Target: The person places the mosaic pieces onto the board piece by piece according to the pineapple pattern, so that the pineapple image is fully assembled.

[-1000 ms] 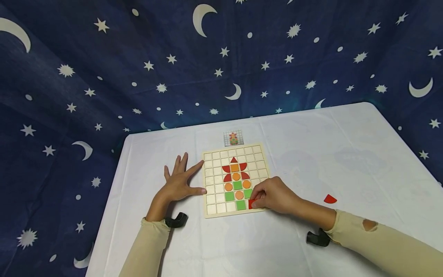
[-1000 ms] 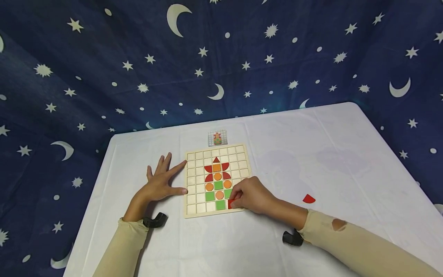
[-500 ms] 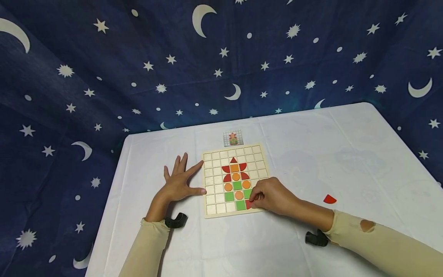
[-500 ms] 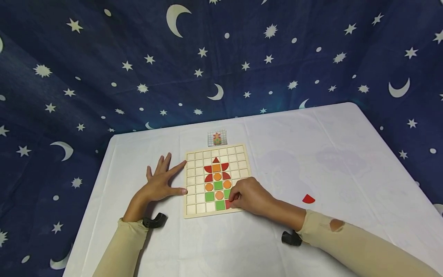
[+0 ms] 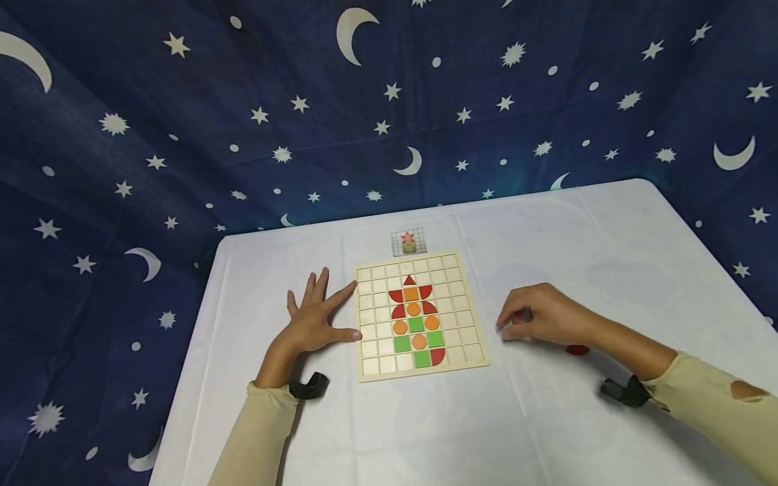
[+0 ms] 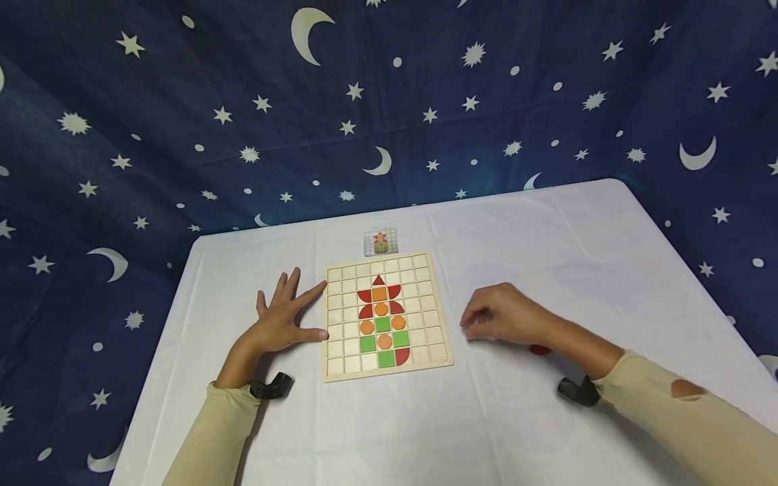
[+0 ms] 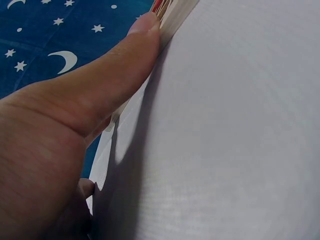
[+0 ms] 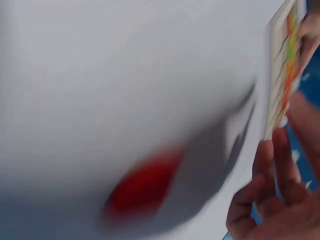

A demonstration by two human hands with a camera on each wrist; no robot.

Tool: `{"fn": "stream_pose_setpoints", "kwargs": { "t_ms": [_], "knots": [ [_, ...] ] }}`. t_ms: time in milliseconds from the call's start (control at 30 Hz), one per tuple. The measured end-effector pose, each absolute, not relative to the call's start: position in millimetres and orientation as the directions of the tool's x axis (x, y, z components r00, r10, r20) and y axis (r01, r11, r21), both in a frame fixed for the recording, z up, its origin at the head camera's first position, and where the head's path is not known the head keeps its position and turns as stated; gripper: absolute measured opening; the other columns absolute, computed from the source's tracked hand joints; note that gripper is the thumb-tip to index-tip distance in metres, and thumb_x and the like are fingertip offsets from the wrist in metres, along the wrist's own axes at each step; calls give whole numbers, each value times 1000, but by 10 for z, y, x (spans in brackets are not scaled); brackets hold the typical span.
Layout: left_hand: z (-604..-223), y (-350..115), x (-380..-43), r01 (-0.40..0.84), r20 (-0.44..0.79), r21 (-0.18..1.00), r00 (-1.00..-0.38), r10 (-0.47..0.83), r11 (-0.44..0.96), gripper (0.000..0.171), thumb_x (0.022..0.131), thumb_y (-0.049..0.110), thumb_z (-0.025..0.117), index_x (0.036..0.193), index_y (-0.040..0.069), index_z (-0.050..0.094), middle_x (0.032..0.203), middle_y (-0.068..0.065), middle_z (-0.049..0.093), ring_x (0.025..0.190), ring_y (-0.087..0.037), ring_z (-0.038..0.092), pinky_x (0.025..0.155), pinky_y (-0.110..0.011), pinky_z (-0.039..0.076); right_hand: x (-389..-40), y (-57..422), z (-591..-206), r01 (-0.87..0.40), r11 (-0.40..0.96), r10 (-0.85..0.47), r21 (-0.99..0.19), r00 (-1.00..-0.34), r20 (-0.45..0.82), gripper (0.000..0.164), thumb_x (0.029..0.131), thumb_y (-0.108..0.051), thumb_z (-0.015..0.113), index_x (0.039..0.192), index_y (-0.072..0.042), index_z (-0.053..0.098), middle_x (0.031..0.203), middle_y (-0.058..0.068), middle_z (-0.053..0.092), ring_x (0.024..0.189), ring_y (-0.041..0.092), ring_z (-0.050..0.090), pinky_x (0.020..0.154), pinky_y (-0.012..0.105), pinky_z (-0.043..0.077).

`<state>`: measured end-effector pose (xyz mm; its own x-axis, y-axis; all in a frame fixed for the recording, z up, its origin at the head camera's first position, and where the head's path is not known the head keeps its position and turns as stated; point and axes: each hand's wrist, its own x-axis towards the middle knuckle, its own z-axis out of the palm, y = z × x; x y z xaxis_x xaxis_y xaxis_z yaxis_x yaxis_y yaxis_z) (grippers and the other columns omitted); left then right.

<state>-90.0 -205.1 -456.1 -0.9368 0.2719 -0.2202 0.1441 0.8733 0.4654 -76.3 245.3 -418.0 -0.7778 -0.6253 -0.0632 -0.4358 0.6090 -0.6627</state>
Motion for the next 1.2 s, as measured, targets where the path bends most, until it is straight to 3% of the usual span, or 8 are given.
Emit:
{"fn": "stream_pose_setpoints", "kwargs": {
  "t_ms": [167, 333, 467, 633, 900, 1067, 1200],
  "knots": [
    [-4576, -2051, -899, 149, -217, 453, -938, 271, 879, 106, 68, 69, 83, 158, 37, 36, 173, -14, -6, 158, -41, -16, 112, -77, -16, -820, 3048, -4162, -409, 620, -667, -670, -724, -176, 19, 78, -30, 89, 94, -31, 79, 89, -13, 68, 80, 11, 58, 69, 23, 50],
    [-4571, -2053, -900, 150, -215, 455, -938, 271, 878, 107, 68, 69, 83, 158, 37, 36, 173, -15, -6, 158, -42, -15, 112, -78, -16, -801, 3401, -4232, -471, 539, -746, -699, -652, -135, 24, 77, -29, 90, 97, -28, 78, 90, -10, 67, 78, 10, 57, 63, 20, 48],
    [-4560, -2050, -900, 151, -212, 457, -939, 272, 876, 107, 68, 69, 83, 158, 36, 37, 173, -16, -5, 158, -42, -15, 112, -78, -16, -780, 3536, -4264, -513, 515, -763, -686, -639, -95, 27, 74, -29, 91, 97, -30, 77, 90, -11, 66, 77, 9, 56, 61, 20, 47],
    [-4554, -2047, -898, 151, -213, 455, -938, 272, 878, 105, 69, 68, 84, 158, 36, 38, 173, -16, -5, 158, -43, -14, 112, -78, -16, -755, 3552, -4297, -512, 538, -732, -670, -678, -69, 26, 74, -25, 91, 95, -32, 77, 88, -12, 65, 76, 8, 57, 62, 19, 48],
    [-4556, -2053, -897, 146, -219, 453, -938, 268, 879, 105, 69, 67, 84, 158, 36, 38, 173, -16, -5, 158, -42, -14, 112, -78, -16, -780, 3280, -4363, -411, 649, -578, -640, -813, -65, 28, 76, -18, 90, 90, -33, 72, 76, -18, 62, 70, 2, 55, 62, 19, 47],
    [-4568, -2051, -905, 153, -216, 451, -937, 274, 879, 105, 69, 68, 83, 158, 36, 37, 173, -17, -5, 158, -43, -14, 112, -79, -16, -813, 2852, -4338, -265, 617, -508, -741, -853, -119, 16, 83, -18, 86, 89, -26, 73, 80, -12, 71, 71, 7, 63, 66, 23, 54],
    [-4571, -2051, -904, 154, -217, 446, -937, 273, 881, 106, 68, 68, 83, 158, 37, 36, 173, -16, -5, 158, -42, -15, 112, -78, -16, -835, 2397, -4285, -110, 538, -499, -836, -841, -211, 15, 84, -19, 85, 93, -16, 74, 81, -1, 73, 69, 16, 65, 62, 28, 57]
  ]
}}
